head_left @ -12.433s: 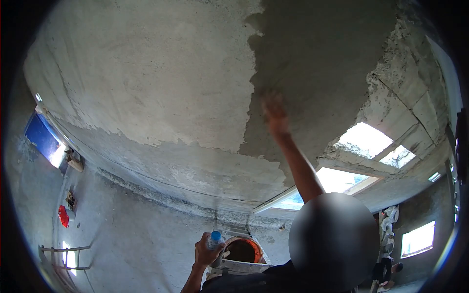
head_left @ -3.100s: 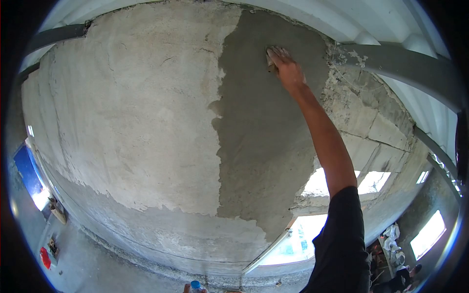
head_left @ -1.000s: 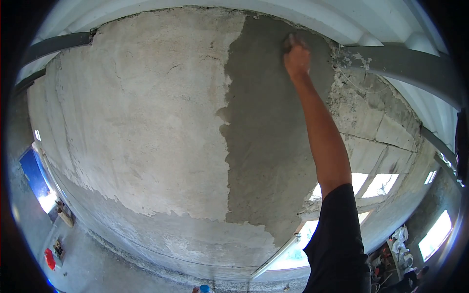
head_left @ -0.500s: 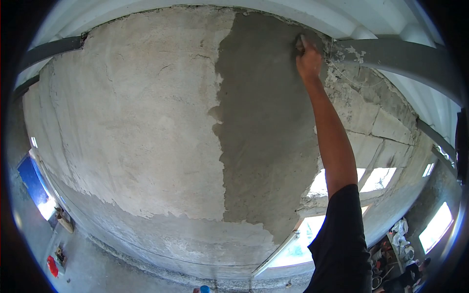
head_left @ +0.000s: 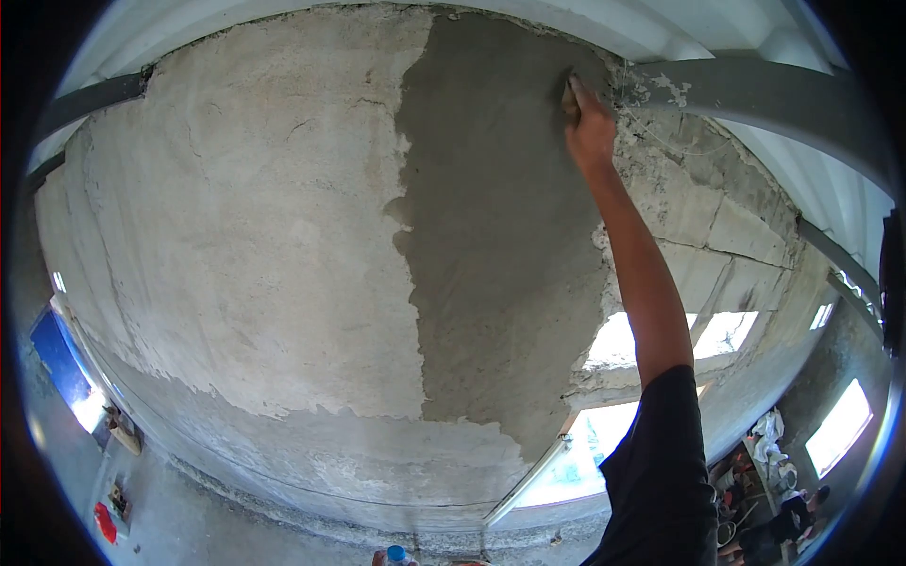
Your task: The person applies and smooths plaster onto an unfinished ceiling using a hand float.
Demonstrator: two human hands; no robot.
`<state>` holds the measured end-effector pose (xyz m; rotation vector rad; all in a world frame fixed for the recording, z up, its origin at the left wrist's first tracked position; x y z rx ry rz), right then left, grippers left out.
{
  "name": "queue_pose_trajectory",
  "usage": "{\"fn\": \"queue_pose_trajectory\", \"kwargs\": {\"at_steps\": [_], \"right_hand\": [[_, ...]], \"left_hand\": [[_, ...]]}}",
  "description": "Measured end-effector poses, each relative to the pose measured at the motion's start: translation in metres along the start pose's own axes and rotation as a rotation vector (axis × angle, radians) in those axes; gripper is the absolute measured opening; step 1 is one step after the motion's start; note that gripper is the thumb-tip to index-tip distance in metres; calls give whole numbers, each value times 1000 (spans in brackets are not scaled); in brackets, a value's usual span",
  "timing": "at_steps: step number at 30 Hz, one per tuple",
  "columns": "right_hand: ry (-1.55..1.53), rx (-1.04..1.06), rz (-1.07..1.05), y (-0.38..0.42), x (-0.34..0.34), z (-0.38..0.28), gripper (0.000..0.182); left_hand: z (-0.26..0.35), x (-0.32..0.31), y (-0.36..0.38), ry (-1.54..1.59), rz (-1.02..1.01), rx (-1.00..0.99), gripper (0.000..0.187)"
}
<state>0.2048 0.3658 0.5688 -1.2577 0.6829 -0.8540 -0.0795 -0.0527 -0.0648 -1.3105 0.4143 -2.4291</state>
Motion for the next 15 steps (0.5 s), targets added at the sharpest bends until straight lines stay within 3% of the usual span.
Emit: {"fn": "queue_pose_trajectory", "kwargs": {"at_steps": [2,4,6,8,9,10,11,12,14,15], "right_hand": [[75,-60,-14,1,-2,5,58],[3,17,-127,27,-21,-6,61],[-22,378,-274,63,-29,-33,62],[-113,379,-388,86,-19,-55,62],[-204,379,-505,91,-18,-62,63],[-204,378,-507,88,-18,-58,63],[-158,305,-361,76,-16,-46,61],[-113,232,-215,63,-15,-35,59],[-104,19,24,24,0,-19,55],[-107,20,26,9,-2,-17,55]], "left_hand": [[-11,-16,5,1293,-185,959,62],[16,3,-1,1226,-157,900,64],[8,1,3,1158,-125,835,66],[-8,-9,7,97,-9,22,61],[9,2,-3,100,-8,23,61],[7,9,-6,777,16,579,58],[11,3,0,1447,45,1138,55],[-1,-6,7,1445,49,1136,55],[-9,-11,9,347,20,98,51],[-12,-13,10,346,23,99,51]]}}
Point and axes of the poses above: each hand's wrist, its own y-axis away from the middle knuckle, its own x-axis out of the back of the hand, z = x × y, the point moved 4 cm from there along -y, towards the middle knuckle, and after that the axes turned 4 degrees about x, right-handed, at the moved point
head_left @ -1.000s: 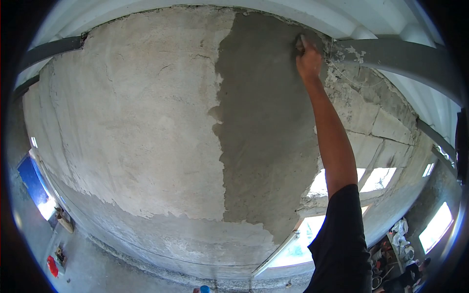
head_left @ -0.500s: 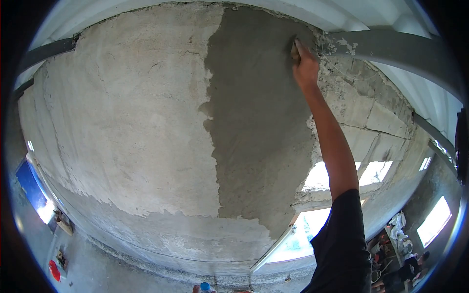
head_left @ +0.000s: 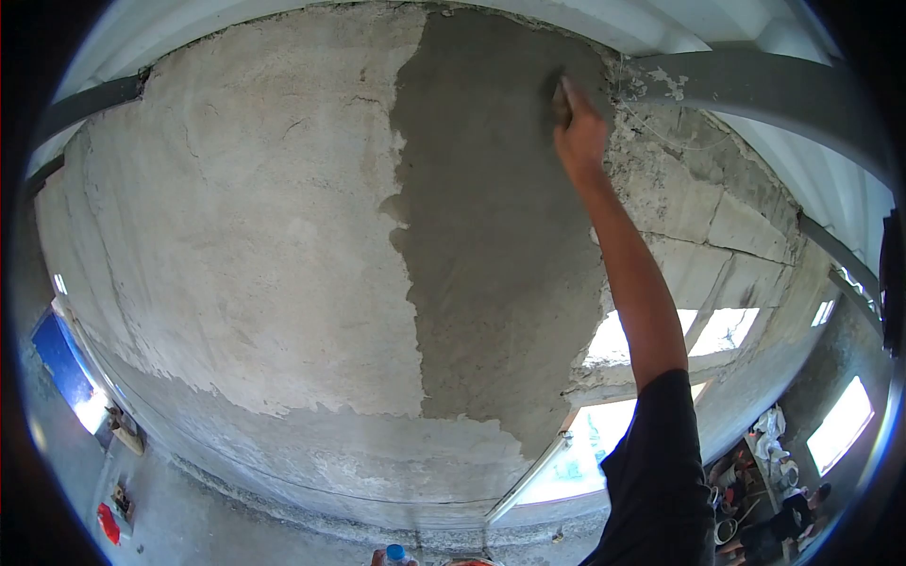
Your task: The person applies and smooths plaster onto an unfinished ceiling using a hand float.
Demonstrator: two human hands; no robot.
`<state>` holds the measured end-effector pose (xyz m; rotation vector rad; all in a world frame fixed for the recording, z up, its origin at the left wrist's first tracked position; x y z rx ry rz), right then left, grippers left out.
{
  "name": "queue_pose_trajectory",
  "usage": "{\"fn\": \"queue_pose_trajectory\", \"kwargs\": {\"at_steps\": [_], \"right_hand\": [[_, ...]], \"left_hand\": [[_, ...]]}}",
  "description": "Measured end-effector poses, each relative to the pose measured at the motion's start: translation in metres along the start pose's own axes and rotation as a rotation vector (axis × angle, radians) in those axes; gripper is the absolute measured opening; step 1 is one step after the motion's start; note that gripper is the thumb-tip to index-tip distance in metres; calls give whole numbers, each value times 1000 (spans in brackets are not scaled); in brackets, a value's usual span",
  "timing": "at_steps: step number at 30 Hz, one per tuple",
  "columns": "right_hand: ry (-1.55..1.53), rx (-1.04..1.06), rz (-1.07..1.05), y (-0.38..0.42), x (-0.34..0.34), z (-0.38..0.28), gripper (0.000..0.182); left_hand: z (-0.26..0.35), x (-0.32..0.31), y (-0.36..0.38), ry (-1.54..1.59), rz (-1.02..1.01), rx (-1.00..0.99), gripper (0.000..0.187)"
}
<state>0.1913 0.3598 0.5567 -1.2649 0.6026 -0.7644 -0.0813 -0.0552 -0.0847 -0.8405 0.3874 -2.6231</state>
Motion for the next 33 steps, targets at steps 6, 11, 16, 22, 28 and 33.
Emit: {"fn": "queue_pose_trajectory", "kwargs": {"at_steps": [6,11,16,22,28,33], "right_hand": [[-200,98,-390,26,-27,-38,61],[-392,67,-668,62,-10,-87,52],[-415,-215,-136,29,6,-38,46],[103,-44,94,7,15,-32,49],[27,-38,-147,16,-12,-43,51],[-378,-65,-338,35,-10,-61,46]], "left_hand": [[5,0,-1,76,-11,186,54],[-11,-7,7,-337,-8,-84,47],[27,14,-8,223,63,418,50],[37,10,-7,792,-77,903,68],[4,7,4,389,0,289,76],[-16,-6,11,648,-56,841,80]]}}
Point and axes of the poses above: each hand's wrist, its own y-axis away from the middle knuckle, its own x-axis out of the back of the hand, z = x × y, the point moved 4 cm from there along -y, towards the middle knuckle, and after that the axes turned 4 degrees about x, right-handed, at the moved point
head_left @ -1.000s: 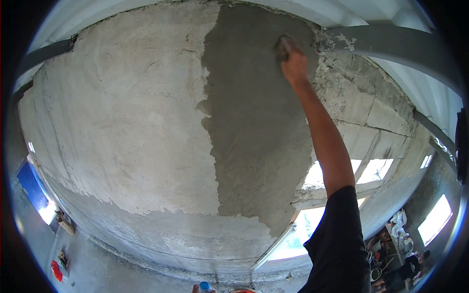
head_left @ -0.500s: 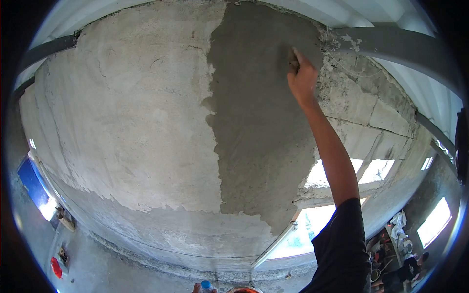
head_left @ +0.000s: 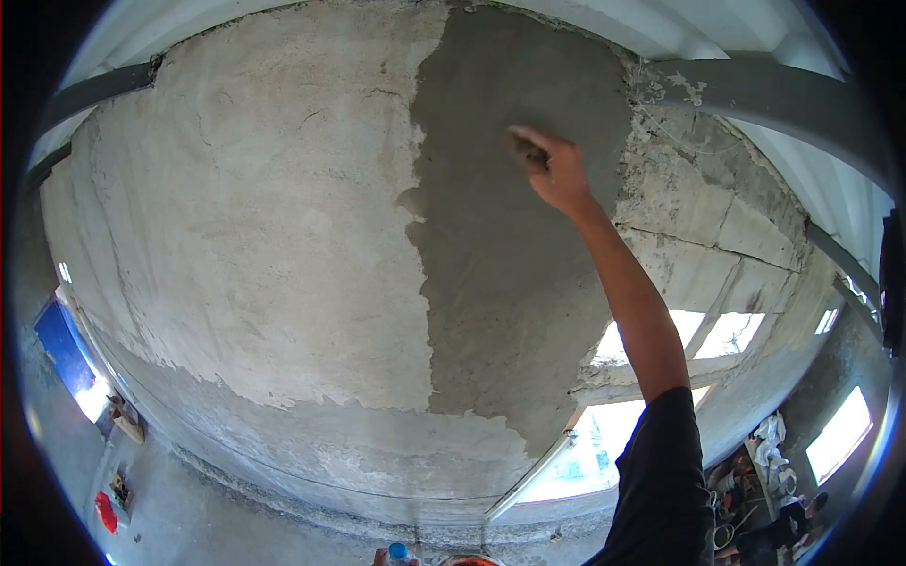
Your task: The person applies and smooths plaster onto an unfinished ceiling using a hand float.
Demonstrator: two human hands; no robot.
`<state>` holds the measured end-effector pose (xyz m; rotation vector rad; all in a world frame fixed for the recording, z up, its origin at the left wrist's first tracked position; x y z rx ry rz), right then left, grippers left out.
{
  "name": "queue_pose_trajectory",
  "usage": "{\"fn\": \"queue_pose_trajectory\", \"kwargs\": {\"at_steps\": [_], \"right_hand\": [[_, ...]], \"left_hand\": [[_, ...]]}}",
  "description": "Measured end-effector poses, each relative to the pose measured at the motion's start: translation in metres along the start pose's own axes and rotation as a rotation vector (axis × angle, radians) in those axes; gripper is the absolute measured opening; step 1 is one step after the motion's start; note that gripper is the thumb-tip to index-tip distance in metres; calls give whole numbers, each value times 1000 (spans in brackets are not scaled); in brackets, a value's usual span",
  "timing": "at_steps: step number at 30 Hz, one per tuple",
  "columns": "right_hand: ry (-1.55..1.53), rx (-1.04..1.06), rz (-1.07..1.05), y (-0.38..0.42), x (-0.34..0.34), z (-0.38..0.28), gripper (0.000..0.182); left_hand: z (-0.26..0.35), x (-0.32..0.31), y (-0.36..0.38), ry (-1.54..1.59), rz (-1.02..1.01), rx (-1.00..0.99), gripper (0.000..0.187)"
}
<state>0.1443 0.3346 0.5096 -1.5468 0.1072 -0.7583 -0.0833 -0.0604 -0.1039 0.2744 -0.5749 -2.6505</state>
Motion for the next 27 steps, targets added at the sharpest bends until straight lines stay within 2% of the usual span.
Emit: {"fn": "queue_pose_trajectory", "kwargs": {"at_steps": [1,2,3,4,5,6,7,8,9,11,12,13,14,15,16,17,18,20,22,24,25,26,27], "right_hand": [[-2,-1,1,-2,2,2,46],[55,-42,188,-5,14,8,46],[112,-79,374,-8,24,13,45],[109,-77,373,-14,27,16,45],[264,-30,468,-18,35,15,44],[419,16,563,-21,39,13,44],[421,16,561,-25,37,14,44],[341,-23,421,-30,24,18,44],[259,-62,283,-33,10,19,43],[147,34,-162,-19,-29,-4,44],[-19,18,-288,-6,-36,-28,46],[-185,5,-411,4,-38,-50,48],[-185,9,-410,8,-36,-56,48],[-207,-35,-377,11,-33,-58,48],[-231,-79,-344,12,-31,-57,48],[-137,-79,-187,10,-26,-43,47],[-43,-77,-29,5,-18,-26,46],[127,-125,328,-10,12,-3,41],[213,4,638,-24,33,10,36],[284,-33,559,-32,15,14,34],[358,-70,482,-33,1,12,33],[239,-60,248,-24,-28,8,32],[78,-27,-83,-9,-56,-9,33]], "left_hand": [[24,1,11,-479,129,-485,75],[41,-8,29,-958,257,-968,71],[53,-13,35,-957,259,-966,71],[56,-10,29,-389,173,-431,68],[47,-15,28,174,75,105,64],[56,-17,28,175,76,106,64],[61,-19,28,252,53,157,64],[62,-19,29,328,31,212,65],[60,-16,28,326,30,217,65],[66,-12,21,-534,7,-175,60],[56,-13,20,-534,9,-174,60],[45,-12,18,-394,83,-175,56],[36,-10,16,-254,156,-175,53],[30,-7,9,-252,158,-175,53],[25,-4,1,-207,56,-139,50],[18,-2,-5,-161,-47,-103,46],[6,3,-9,-159,-44,-103,46],[11,2,7,-978,257,-1024,47],[15,2,6,-984,268,-1055,47],[43,-7,19,-994,276,-1075,47],[79,-11,27,-698,157,-679,48],[88,-14,31,-397,42,-284,50],[84,-14,31,-399,43,-281,50]]}}
Point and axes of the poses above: each hand's wrist, its own y-axis away from the middle knuckle, its own x-axis out of the back of the hand, z = x × y, the point moved 4 cm from there along -y, towards the middle knuckle, and after that the axes turned 4 degrees about x, right-handed, at the moved point
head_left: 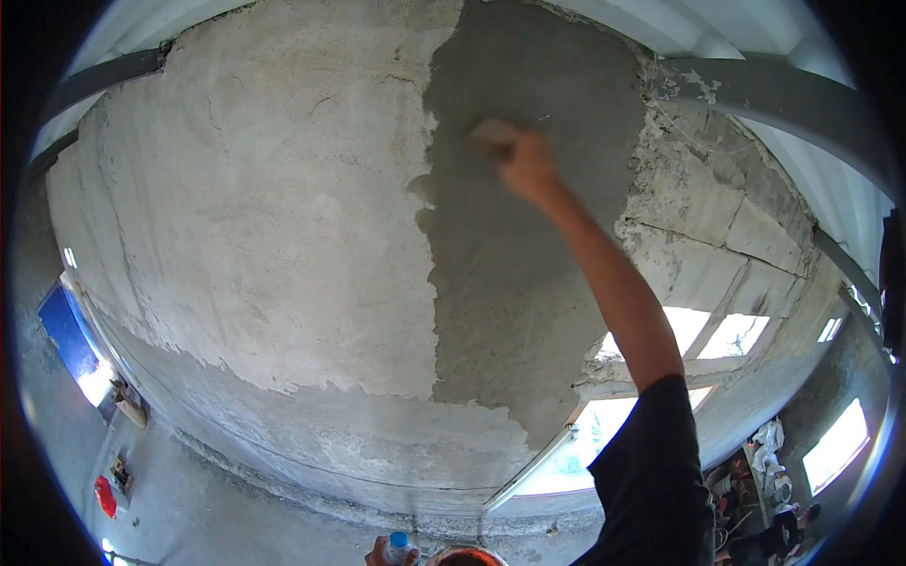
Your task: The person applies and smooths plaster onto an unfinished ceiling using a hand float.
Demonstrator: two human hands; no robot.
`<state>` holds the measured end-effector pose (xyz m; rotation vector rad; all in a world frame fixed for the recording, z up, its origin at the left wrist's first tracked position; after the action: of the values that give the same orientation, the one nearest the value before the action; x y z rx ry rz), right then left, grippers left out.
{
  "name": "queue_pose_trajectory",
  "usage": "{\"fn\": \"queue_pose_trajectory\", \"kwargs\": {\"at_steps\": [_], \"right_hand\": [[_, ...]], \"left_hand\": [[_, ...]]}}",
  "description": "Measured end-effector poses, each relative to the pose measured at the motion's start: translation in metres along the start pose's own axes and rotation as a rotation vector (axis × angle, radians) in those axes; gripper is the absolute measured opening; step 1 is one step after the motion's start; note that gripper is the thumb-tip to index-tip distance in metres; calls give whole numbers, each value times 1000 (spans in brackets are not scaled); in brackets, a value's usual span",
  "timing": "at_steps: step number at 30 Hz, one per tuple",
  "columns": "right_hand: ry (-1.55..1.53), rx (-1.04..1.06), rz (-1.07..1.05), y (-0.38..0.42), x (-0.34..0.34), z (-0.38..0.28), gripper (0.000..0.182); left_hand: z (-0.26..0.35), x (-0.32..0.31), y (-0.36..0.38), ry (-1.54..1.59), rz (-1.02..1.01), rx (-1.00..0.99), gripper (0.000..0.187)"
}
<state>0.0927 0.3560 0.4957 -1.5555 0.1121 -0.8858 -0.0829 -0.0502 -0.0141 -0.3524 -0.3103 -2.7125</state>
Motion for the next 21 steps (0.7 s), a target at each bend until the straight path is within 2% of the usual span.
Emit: {"fn": "queue_pose_trajectory", "kwargs": {"at_steps": [1,2,4,5,7,8,9,10,12,13,15,16,17,18,19,21], "right_hand": [[-333,134,-403,18,-11,-40,36],[-424,74,-637,38,-26,-65,39],[-482,79,-773,55,-26,-92,38],[-483,80,-773,54,-24,-88,38],[-428,-73,-317,41,0,-54,35],[-242,-137,-56,28,17,-28,37],[24,-9,274,16,39,1,37],[22,-79,551,8,69,8,37],[199,-5,870,-4,108,11,29],[201,-7,870,-10,105,14,29],[307,-133,616,-24,76,20,22],[287,-59,235,-24,37,24,33],[319,-170,-249,-10,-3,4,34],[-50,176,-424,20,-28,-33,37],[-251,62,-727,43,-41,-71,43],[-292,89,-718,66,-56,-90,48]], "left_hand": [[-4,0,-2,-10,35,-63,51],[-6,-1,-4,-16,69,-125,52],[-7,-1,-4,-27,77,-147,53],[-7,0,-4,-41,83,-167,53],[-1,4,2,2,97,-139,52],[1,6,4,47,112,-117,52],[0,8,5,51,115,-117,52],[-3,9,5,68,89,-89,51],[7,12,9,83,64,-65,51],[23,14,13,153,40,14,50],[17,10,11,222,11,96,49],[-6,7,3,86,41,15,48],[-17,6,-1,-49,71,-68,47],[-14,6,0,-48,70,-70,47],[-5,6,3,-45,67,-122,47],[-19,1,-3,-41,65,-181,46]]}}
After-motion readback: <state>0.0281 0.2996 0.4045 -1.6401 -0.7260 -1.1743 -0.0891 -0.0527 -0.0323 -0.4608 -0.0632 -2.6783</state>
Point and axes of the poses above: each hand's wrist, its own y-axis away from the middle knuckle, its own x-axis out of the back of the hand, z = x × y, the point moved 4 cm from there along -y, towards the middle knuckle, and after that the axes turned 4 degrees about x, right-handed, at the moved point
